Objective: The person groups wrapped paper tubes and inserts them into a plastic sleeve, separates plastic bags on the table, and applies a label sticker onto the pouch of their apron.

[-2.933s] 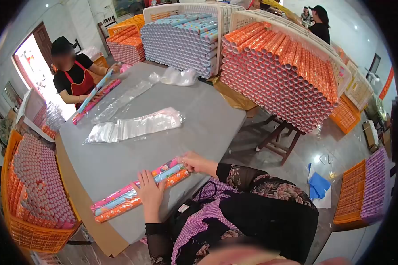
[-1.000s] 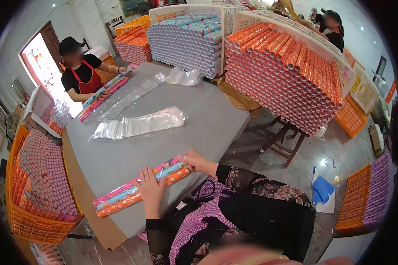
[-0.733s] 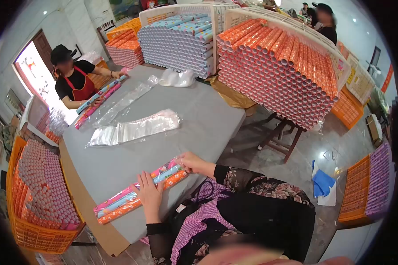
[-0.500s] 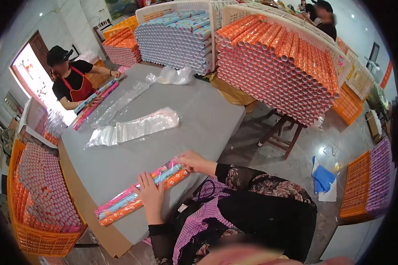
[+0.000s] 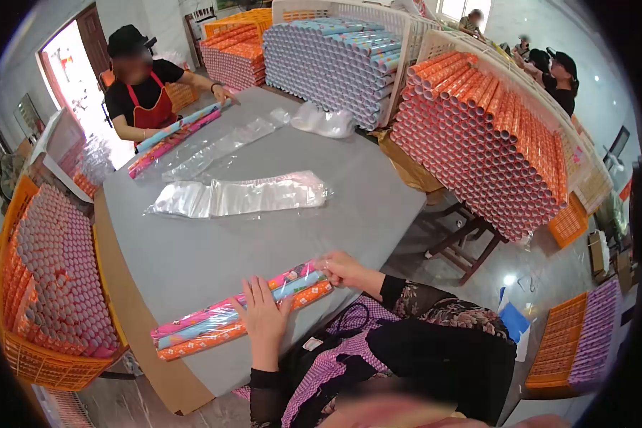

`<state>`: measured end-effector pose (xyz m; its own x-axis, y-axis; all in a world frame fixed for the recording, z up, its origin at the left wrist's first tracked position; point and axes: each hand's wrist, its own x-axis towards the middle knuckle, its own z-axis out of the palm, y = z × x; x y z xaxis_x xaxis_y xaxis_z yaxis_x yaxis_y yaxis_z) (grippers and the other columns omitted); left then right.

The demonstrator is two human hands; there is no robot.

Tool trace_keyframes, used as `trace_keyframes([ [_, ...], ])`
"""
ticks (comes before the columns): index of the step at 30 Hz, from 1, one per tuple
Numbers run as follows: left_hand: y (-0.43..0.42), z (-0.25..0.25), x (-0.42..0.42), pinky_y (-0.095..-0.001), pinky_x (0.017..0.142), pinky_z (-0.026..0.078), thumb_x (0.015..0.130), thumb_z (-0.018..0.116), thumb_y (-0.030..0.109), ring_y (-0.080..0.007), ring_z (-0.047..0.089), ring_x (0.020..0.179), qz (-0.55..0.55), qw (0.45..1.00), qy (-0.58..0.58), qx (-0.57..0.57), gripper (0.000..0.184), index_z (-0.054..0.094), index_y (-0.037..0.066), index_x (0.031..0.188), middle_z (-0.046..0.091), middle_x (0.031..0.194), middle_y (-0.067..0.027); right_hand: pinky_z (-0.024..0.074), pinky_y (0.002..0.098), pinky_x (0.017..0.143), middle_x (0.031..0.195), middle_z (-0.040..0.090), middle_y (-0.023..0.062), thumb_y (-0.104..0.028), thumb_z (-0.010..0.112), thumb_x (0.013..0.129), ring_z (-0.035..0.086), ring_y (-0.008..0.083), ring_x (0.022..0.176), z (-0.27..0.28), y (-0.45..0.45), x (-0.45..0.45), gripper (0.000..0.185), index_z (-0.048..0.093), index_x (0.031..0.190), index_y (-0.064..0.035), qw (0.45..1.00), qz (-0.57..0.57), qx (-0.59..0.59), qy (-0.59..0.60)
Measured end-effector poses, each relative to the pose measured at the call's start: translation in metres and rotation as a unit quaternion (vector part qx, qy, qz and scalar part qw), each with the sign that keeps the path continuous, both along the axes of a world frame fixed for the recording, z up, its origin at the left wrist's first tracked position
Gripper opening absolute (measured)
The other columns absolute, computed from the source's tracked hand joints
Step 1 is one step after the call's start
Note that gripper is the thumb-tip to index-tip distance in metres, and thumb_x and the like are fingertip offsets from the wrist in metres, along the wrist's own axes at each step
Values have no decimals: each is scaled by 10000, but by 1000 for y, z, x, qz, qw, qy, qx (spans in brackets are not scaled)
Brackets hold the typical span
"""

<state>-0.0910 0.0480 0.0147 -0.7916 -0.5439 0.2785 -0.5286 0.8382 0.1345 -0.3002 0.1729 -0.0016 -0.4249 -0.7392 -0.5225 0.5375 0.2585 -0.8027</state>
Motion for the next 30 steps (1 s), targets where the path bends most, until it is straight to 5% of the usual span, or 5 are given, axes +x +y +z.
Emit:
trace_keyframes([
  [13, -3, 9, -2, -660, 1097, 151, 866, 567, 505, -355, 357, 1372, -11, 1000, 10, 19, 717, 487, -30, 1337, 460, 1425, -173, 219, 250, 343, 564, 425, -17, -218, 672, 898, 345, 67, 371, 9, -2, 5, 226, 570, 784, -51, 1000, -18, 4, 17],
  [15, -3, 8, -2, -660, 1096, 153, 864, 568, 493, -352, 362, 1368, -11, 1000, 1, 12, 710, 484, -29, 1337, 464, 1421, -170, 228, 246, 345, 529, 393, -43, -189, 637, 912, 342, 59, 369, 8, -1, 5, 156, 621, 909, -34, 1000, -12, 9, 16],
  [22, -2, 0, -3, -667, 1097, 149, 860, 564, 523, -329, 364, 1372, 5, 1000, -16, -22, 716, 499, -16, 1328, 463, 1431, -145, 257, 239, 342, 564, 431, -25, -133, 563, 927, 370, 64, 377, -9, 0, 4, 121, 601, 872, -32, 998, -16, -54, 28],
  [30, -2, 0, -4, -654, 1098, 159, 871, 561, 465, -327, 331, 1397, 16, 998, -61, -1, 706, 435, 1, 1389, 420, 1466, -143, 272, 245, 353, 592, 470, -21, -201, 597, 917, 398, 72, 395, -10, 5, -2, 165, 641, 891, -44, 998, 9, -56, 10],
])
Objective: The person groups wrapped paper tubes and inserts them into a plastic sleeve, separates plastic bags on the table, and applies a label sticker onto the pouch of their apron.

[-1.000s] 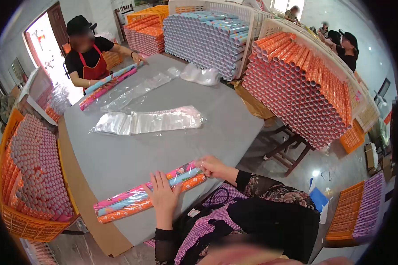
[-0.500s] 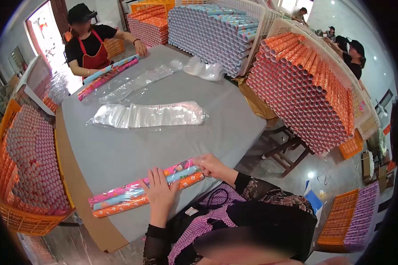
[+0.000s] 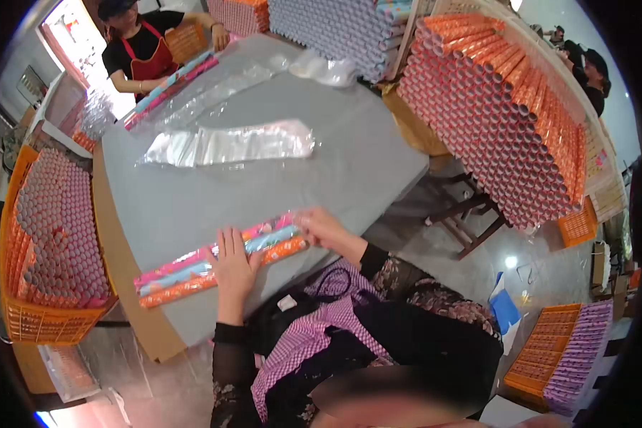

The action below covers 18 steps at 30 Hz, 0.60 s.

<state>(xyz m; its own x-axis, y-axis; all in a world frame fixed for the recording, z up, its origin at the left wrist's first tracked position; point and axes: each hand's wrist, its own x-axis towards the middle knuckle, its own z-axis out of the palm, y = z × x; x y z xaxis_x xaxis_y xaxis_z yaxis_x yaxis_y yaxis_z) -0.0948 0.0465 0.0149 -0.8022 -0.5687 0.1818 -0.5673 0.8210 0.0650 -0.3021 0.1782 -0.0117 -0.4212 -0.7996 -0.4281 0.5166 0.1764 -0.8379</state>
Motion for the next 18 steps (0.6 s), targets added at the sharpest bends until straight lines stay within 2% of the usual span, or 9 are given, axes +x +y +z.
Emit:
trace_keyframes([
  [3, -4, -3, -1, -653, 1099, 153, 876, 549, 469, -329, 344, 1386, -5, 1000, 19, -10, 681, 458, 12, 1372, 431, 1461, -142, 280, 236, 359, 603, 488, -40, -234, 616, 902, 396, 59, 401, 9, 5, -6, 174, 646, 884, -64, 996, 8, 16, 91],
  [4, -4, -2, -1, -651, 1094, 162, 876, 548, 466, -328, 353, 1381, -6, 1000, 15, -24, 674, 463, 14, 1368, 440, 1454, -141, 284, 238, 369, 612, 497, -48, -245, 622, 894, 386, 55, 413, 9, 3, -6, 183, 663, 890, -66, 997, -19, 39, 56],
  [5, -4, -2, 0, -648, 1090, 172, 876, 546, 464, -326, 362, 1375, -4, 999, 6, -32, 668, 469, 15, 1364, 449, 1448, -139, 277, 236, 375, 614, 494, -53, -262, 622, 889, 373, 52, 428, -4, -1, -12, 198, 682, 917, -75, 974, 4, 105, 202],
  [6, -7, -5, -1, -646, 1083, 187, 876, 548, 462, -322, 374, 1367, -10, 999, 5, -51, 663, 471, 19, 1363, 458, 1440, -134, 275, 235, 379, 616, 495, -57, -291, 630, 883, 362, 50, 436, 5, 3, -13, 242, 697, 996, -88, 994, -29, 54, 89],
  [8, -7, -9, 2, -648, 1068, 213, 877, 551, 469, -319, 396, 1349, -17, 998, 5, -68, 658, 479, 23, 1354, 476, 1424, -125, 256, 221, 380, 646, 511, -52, -253, 668, 868, 354, 36, 445, 24, 5, -16, 313, 685, 1127, -76, 985, -36, 95, 140],
  [10, -6, -5, -2, -657, 1055, 225, 872, 558, 500, -320, 408, 1338, -17, 997, 20, -67, 672, 496, 18, 1336, 491, 1406, -123, 273, 209, 402, 663, 525, -32, -284, 679, 887, 378, 35, 467, 6, 8, -26, 328, 695, 1126, -60, 993, -40, 10, 109],
  [12, -7, -4, -3, -664, 1051, 227, 868, 563, 522, -321, 410, 1336, -6, 998, 13, -60, 687, 506, 12, 1324, 497, 1399, -123, 218, 174, 396, 662, 497, -72, -165, 633, 915, 329, -5, 477, 11, 6, -24, 318, 645, 1206, -38, 994, -42, 28, 100],
  [15, -8, -3, 0, -671, 1050, 218, 852, 570, 564, -326, 412, 1333, -9, 998, 22, -65, 724, 523, 1, 1305, 504, 1393, -128, 196, 177, 391, 669, 489, -74, -162, 631, 926, 308, -12, 474, 10, 8, -28, 317, 642, 1210, -23, 997, -6, -5, 83],
  [18, -5, -1, 0, -671, 1051, 213, 840, 580, 585, -328, 416, 1329, -9, 998, 30, -60, 749, 527, -4, 1299, 507, 1390, -128, 313, 164, 493, 700, 514, -52, -155, 611, 944, 419, 9, 581, 19, 14, -33, 328, 624, 1233, 1, 992, 14, 10, 121],
])
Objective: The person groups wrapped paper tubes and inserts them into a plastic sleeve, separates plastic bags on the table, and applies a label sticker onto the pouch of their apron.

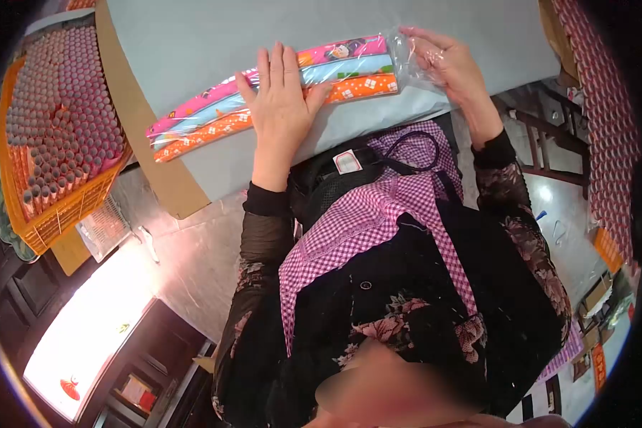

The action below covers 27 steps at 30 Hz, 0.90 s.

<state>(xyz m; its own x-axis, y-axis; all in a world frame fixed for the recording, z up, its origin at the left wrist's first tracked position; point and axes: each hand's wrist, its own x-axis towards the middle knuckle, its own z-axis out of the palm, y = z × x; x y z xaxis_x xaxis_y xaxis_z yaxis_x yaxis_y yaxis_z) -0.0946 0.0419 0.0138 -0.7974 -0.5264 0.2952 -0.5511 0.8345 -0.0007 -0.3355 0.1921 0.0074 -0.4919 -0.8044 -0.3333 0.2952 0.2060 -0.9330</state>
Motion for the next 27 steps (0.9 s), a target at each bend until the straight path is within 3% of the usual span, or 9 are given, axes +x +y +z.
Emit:
trace_keyframes([
  [2, 1, 1, 0, -669, 1050, 211, 835, 584, 587, -329, 424, 1321, -1, 1000, 7, -4, 753, 527, -4, 1299, 509, 1386, -128, 381, 163, 553, 719, 548, -36, -159, 607, 948, 482, 21, 641, -2, 6, -5, 339, 616, 1246, 2, 1000, -3, 4, 30],
  [4, -1, 2, 1, -669, 1049, 210, 834, 585, 587, -328, 429, 1318, 0, 1000, 6, -2, 753, 526, -2, 1299, 510, 1384, -128, 467, 205, 733, 839, 653, 12, -175, 600, 955, 577, 64, 819, -4, 8, -7, 355, 604, 1275, -19, 997, 40, 15, 70],
  [10, 2, 6, 4, -665, 1048, 207, 825, 598, 571, -322, 438, 1311, 0, 1000, 3, -3, 746, 523, 4, 1303, 513, 1378, -125, 485, 232, 809, 1029, 711, 60, -194, 601, 952, 623, 101, 927, 25, 13, 0, 284, 679, 1161, -17, 989, 99, 36, 108],
  [14, 3, 10, 4, -669, 1055, 201, 806, 608, 577, -318, 436, 1316, 11, 1000, 1, 25, 763, 512, 21, 1320, 510, 1384, -128, 487, 234, 798, 1015, 711, 62, -180, 611, 935, 628, 103, 912, 25, 10, 2, 268, 697, 1121, -7, 985, 131, 46, 105],
  [16, 5, 8, 4, -672, 1060, 197, 801, 607, 584, -317, 430, 1322, 18, 999, 8, 34, 775, 505, 26, 1329, 509, 1387, -129, 491, 236, 781, 994, 707, 56, -151, 612, 914, 628, 103, 878, 34, 7, 6, 287, 685, 1154, -11, 963, 140, 110, 201],
  [18, 7, 9, 8, -676, 1075, 187, 783, 613, 596, -316, 415, 1337, 15, 999, 4, 41, 796, 513, 24, 1327, 506, 1394, -133, 485, 236, 745, 955, 696, 50, -128, 597, 900, 612, 98, 809, 25, 9, 3, 308, 676, 1171, -7, 956, 160, 125, 212],
  [20, 11, 13, 9, -674, 1076, 187, 781, 615, 594, -318, 412, 1338, 31, 999, 7, 41, 788, 525, 22, 1316, 508, 1391, -135, 429, 235, 621, 737, 596, -4, -138, 571, 912, 528, 75, 665, 33, 8, 10, 320, 670, 1186, -6, 955, 153, 141, 210],
  [23, 18, 18, 14, -661, 1076, 198, 772, 623, 587, -308, 414, 1342, 31, 997, 28, 63, 784, 530, 28, 1313, 499, 1402, -131, 363, 243, 544, 639, 508, -26, -182, 584, 932, 465, 49, 609, 37, 5, 14, 227, 685, 928, 22, 937, 167, 179, 248],
  [27, 31, 25, 16, -652, 1080, 204, 753, 623, 581, -304, 407, 1348, 27, 995, 54, 76, 784, 540, 26, 1300, 496, 1405, -126, 352, 246, 522, 676, 527, -46, -209, 619, 932, 441, 52, 580, 44, 5, 12, 247, 688, 967, 26, 940, 145, 196, 240],
])
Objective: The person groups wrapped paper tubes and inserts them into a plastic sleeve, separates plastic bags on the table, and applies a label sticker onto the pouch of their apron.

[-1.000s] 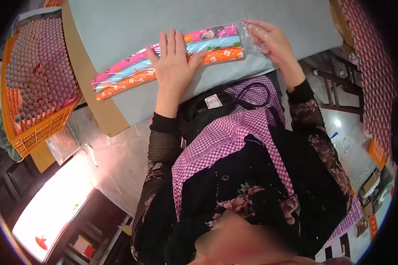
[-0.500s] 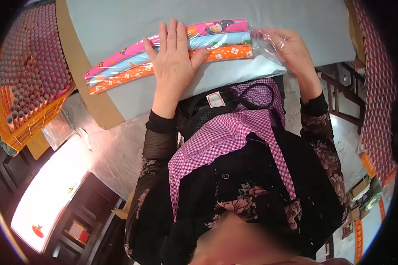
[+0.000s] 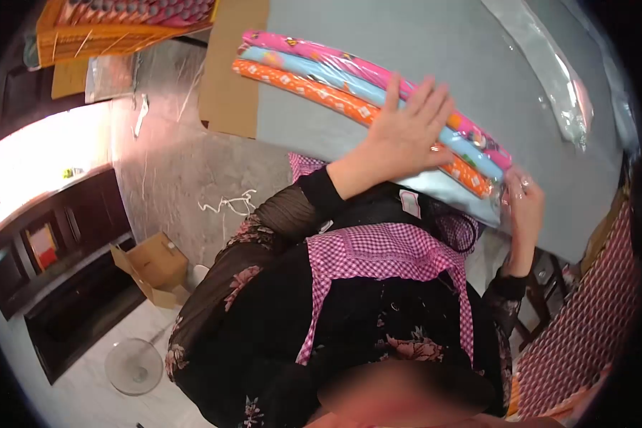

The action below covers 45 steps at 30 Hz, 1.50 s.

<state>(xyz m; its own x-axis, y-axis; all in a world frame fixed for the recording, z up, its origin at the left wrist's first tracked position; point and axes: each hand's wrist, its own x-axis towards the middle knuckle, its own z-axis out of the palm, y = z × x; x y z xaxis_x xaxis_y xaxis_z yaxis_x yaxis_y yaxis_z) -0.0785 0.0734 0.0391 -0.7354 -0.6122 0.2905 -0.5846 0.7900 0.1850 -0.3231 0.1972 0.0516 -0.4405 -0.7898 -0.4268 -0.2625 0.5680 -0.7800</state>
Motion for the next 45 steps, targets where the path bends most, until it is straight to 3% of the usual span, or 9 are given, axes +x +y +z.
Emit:
trace_keyframes([
  [4, 7, -1, 2, -689, 1072, 182, 758, 595, 604, -345, 408, 1321, -23, 999, 21, -19, 780, 579, -3, 1249, 520, 1357, -158, 353, 236, 521, 696, 543, -48, -206, 616, 937, 449, 47, 590, 11, 4, 3, 252, 691, 1025, 18, 999, -22, 31, -26],
  [6, 10, -3, 1, -694, 1074, 178, 761, 585, 621, -344, 391, 1332, -13, 999, 24, -21, 794, 576, 1, 1257, 515, 1362, -157, 331, 228, 481, 679, 531, -45, -210, 618, 939, 437, 43, 559, 0, 13, -8, 256, 681, 1045, 14, 978, -87, 50, -182],
  [11, 17, 4, 0, -679, 1078, 200, 768, 596, 616, -336, 373, 1351, -22, 999, 42, -6, 787, 578, 2, 1260, 501, 1374, -169, 260, 220, 349, 529, 438, -41, -186, 618, 935, 346, 54, 380, -20, 24, -16, 160, 612, 846, -53, 968, -115, 21, -221],
  [24, 21, 14, -1, -655, 1069, 262, 715, 629, 617, -320, 410, 1332, -20, 998, 63, 2, 800, 584, 18, 1242, 515, 1365, -152, 275, 194, 405, 578, 440, -78, -169, 609, 920, 365, 24, 450, 1, 18, -14, 107, 584, 827, -122, 922, -159, 19, -353],
  [31, 15, 7, -3, -672, 1077, 214, 784, 558, 637, -340, 400, 1344, -32, 999, 18, -11, 793, 567, 21, 1284, 517, 1374, -159, 306, 196, 437, 628, 462, -87, -163, 603, 927, 408, 29, 510, 15, 0, 13, 66, 602, 885, -112, 895, -293, 44, -334],
  [32, 14, 5, -4, -672, 1077, 214, 784, 558, 637, -340, 400, 1344, -42, 999, 27, -3, 793, 567, 21, 1284, 517, 1374, -159, 304, 194, 432, 627, 460, -82, -166, 599, 933, 403, 26, 502, 24, -3, 31, 73, 616, 943, -95, 917, -301, 24, -262],
  [35, 8, -4, -7, -670, 1085, 185, 780, 562, 648, -324, 401, 1347, -22, 1000, 11, -12, 810, 557, 24, 1298, 516, 1380, -154, 289, 183, 412, 632, 464, -62, -172, 591, 950, 382, 17, 478, -19, 20, -27, 204, 630, 1100, -40, 918, -132, -16, -374],
  [39, 5, -10, -16, -668, 1081, 182, 763, 603, 630, -307, 431, 1322, -19, 999, 27, 1, 811, 553, 14, 1287, 549, 1330, -155, 266, 188, 396, 617, 447, -57, -228, 639, 931, 356, 17, 467, 2, 7, -4, 235, 634, 1045, -22, 972, -133, 31, -191],
  [45, 1, -14, -22, -672, 1064, 206, 730, 670, 575, -316, 472, 1282, -27, 997, 65, -15, 791, 562, -5, 1257, 561, 1302, -153, 257, 188, 425, 640, 496, -48, -247, 655, 909, 364, 22, 479, -1, 15, 1, 250, 643, 1025, -26, 984, -120, 1, -131],
])
